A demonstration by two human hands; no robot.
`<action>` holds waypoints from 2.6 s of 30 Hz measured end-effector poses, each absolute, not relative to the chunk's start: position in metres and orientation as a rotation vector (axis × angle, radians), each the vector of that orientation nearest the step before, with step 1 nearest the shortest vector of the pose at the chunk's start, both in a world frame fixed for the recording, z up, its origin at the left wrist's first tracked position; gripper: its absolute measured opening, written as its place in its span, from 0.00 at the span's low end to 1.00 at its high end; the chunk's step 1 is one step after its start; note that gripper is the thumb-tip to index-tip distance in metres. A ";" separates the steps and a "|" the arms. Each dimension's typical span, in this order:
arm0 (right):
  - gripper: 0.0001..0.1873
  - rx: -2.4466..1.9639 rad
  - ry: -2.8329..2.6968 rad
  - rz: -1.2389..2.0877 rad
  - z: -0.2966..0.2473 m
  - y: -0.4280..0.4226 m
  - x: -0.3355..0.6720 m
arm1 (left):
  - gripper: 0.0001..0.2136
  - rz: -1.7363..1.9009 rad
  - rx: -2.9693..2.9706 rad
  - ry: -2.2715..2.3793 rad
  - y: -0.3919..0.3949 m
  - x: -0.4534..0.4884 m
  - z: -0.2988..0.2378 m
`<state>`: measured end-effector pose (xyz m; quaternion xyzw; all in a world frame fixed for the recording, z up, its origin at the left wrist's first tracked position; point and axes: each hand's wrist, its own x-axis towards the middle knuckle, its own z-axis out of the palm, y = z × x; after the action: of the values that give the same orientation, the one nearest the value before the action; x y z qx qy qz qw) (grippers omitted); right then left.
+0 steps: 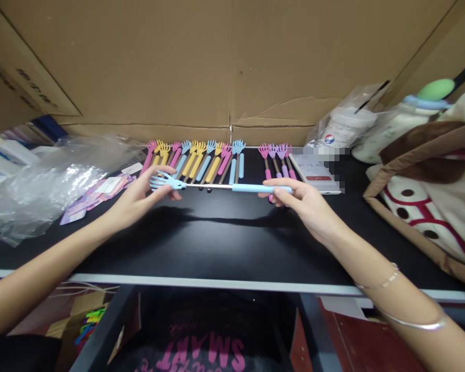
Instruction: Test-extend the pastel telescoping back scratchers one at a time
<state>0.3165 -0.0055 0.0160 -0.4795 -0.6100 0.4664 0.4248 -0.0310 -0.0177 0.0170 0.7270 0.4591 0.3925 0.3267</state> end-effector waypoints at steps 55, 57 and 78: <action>0.07 -1.178 -0.778 0.784 0.039 0.007 0.338 | 0.17 1.904 1.351 1.341 0.001 -0.057 0.017; 0.05 -1.189 -0.773 0.769 0.038 0.006 0.335 | 0.17 1.909 1.307 1.347 0.000 -0.055 0.016; 0.19 -1.256 -1.350 0.776 0.017 -0.007 0.322 | 0.21 1.544 1.573 1.212 -0.014 -0.039 0.012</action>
<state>0.3225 -0.0067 0.0174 -0.5285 -0.5680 0.3266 0.5399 -0.0393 -0.0137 0.0121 0.5948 0.4585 0.5840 0.3081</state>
